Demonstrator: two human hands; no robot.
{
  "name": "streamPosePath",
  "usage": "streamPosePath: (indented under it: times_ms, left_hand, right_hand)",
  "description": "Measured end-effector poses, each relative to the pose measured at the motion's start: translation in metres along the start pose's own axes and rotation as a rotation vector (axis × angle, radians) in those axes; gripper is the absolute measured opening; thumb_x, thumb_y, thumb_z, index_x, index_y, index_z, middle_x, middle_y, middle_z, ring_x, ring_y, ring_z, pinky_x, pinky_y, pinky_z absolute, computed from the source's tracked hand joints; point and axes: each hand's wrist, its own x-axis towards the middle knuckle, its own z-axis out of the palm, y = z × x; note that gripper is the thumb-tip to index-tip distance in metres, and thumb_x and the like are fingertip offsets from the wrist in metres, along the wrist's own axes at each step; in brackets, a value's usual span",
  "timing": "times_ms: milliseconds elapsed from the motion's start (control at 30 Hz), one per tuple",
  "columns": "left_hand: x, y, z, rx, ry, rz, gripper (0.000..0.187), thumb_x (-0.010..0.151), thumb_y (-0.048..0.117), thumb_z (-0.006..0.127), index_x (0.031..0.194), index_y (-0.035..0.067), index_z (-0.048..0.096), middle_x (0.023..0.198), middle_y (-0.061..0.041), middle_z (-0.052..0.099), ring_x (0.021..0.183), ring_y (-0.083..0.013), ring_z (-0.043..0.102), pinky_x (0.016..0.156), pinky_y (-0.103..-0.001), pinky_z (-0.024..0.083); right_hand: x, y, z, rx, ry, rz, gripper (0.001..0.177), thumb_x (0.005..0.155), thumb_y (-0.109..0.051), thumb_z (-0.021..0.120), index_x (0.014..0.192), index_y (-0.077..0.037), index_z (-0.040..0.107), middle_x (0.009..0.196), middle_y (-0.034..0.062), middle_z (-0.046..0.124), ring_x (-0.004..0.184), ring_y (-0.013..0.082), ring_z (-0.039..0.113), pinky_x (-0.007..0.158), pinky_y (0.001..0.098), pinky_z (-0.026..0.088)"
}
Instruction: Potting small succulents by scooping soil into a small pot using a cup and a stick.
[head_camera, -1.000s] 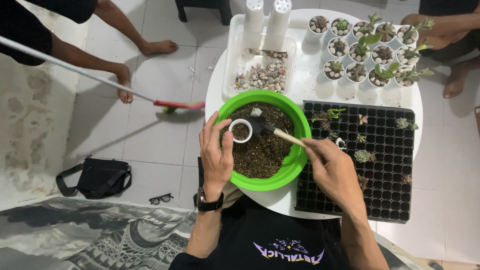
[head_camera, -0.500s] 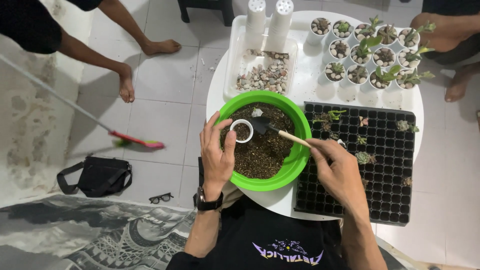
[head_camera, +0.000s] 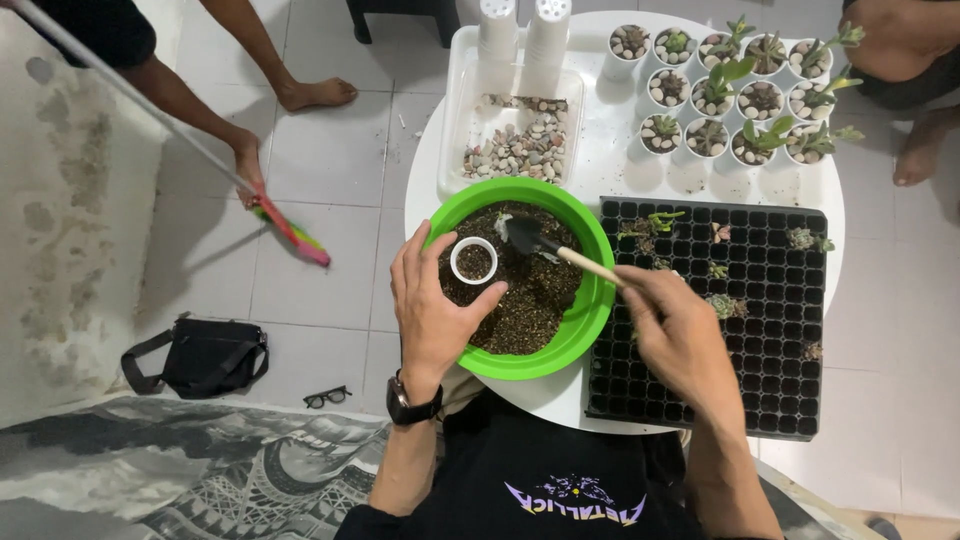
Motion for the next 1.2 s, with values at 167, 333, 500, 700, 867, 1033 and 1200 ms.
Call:
streamPosePath:
  times_ms: [167, 333, 500, 700, 867, 1033, 1200]
  left_hand:
    - [0.001, -0.004, 0.006, 0.01, 0.011, -0.021, 0.072, 0.078, 0.051, 0.084, 0.132, 0.013, 0.058, 0.154, -0.019, 0.04, 0.14, -0.043, 0.035, 0.114, -0.06, 0.026]
    - [0.001, -0.004, 0.007, 0.028, 0.038, -0.011, 0.067, 0.077, 0.049, 0.085, 0.13, 0.017, 0.06, 0.154, -0.015, 0.041, 0.138, -0.0408, 0.038, 0.112, -0.059, 0.032]
    - [0.0, 0.001, 0.007, 0.015, 0.049, -0.036, 0.064, 0.077, 0.046, 0.086, 0.128, 0.018, 0.06, 0.153, -0.013, 0.042, 0.138, -0.0393, 0.039, 0.111, -0.059, 0.035]
    - [0.0, 0.002, 0.008, -0.014, 0.047, -0.038, 0.063, 0.077, 0.044, 0.087, 0.128, 0.019, 0.06, 0.154, -0.011, 0.041, 0.138, -0.0396, 0.039, 0.109, -0.06, 0.036]
    - [-0.002, 0.005, 0.007, 0.018, 0.031, -0.011, 0.061, 0.078, 0.041, 0.086, 0.129, 0.019, 0.062, 0.154, -0.013, 0.04, 0.138, -0.0405, 0.04, 0.109, -0.061, 0.036]
    - [0.0, 0.014, 0.003, 0.056, -0.009, 0.005, 0.057, 0.081, 0.035, 0.081, 0.132, 0.019, 0.062, 0.157, -0.014, 0.038, 0.14, -0.041, 0.036, 0.11, -0.062, 0.031]
    - [0.002, 0.01, 0.004, -0.001, 0.012, -0.051, 0.076, 0.074, 0.054, 0.085, 0.13, 0.012, 0.055, 0.156, -0.021, 0.035, 0.14, -0.0455, 0.034, 0.113, -0.063, 0.026]
  right_hand:
    - [0.0, -0.016, 0.002, 0.063, -0.038, 0.021, 0.032, 0.101, -0.003, 0.055, 0.128, -0.003, 0.071, 0.099, 0.0215, 0.076, 0.082, 0.0323, 0.071, 0.073, 0.0472, 0.058]
    - [0.004, -0.012, 0.002, 0.067, -0.068, 0.018, 0.031, 0.1, -0.004, 0.056, 0.126, -0.005, 0.073, 0.098, 0.0194, 0.077, 0.077, 0.0276, 0.07, 0.069, 0.0438, 0.058]
    - [-0.001, -0.006, 0.003, 0.095, -0.098, 0.043, 0.032, 0.098, -0.004, 0.055, 0.124, -0.004, 0.074, 0.099, 0.0206, 0.077, 0.081, 0.0327, 0.073, 0.068, 0.0461, 0.059]
    - [-0.002, -0.008, 0.001, 0.125, -0.097, 0.032, 0.033, 0.097, -0.005, 0.055, 0.125, -0.002, 0.073, 0.101, 0.0225, 0.077, 0.08, 0.0373, 0.074, 0.07, 0.0474, 0.06]
    - [-0.001, 0.004, 0.004, 0.143, -0.086, 0.046, 0.034, 0.098, -0.005, 0.053, 0.126, -0.002, 0.073, 0.102, 0.022, 0.077, 0.072, 0.0285, 0.07, 0.066, 0.0456, 0.058]
    - [0.002, 0.0, 0.0, 0.155, -0.069, 0.066, 0.035, 0.098, -0.006, 0.053, 0.127, 0.0, 0.071, 0.095, 0.0245, 0.075, 0.069, 0.0308, 0.069, 0.066, 0.0488, 0.057]
    - [0.002, -0.001, -0.001, 0.176, -0.085, 0.083, 0.037, 0.098, -0.007, 0.052, 0.13, -0.002, 0.07, 0.075, 0.018, 0.072, 0.062, 0.0251, 0.064, 0.06, 0.0422, 0.056]
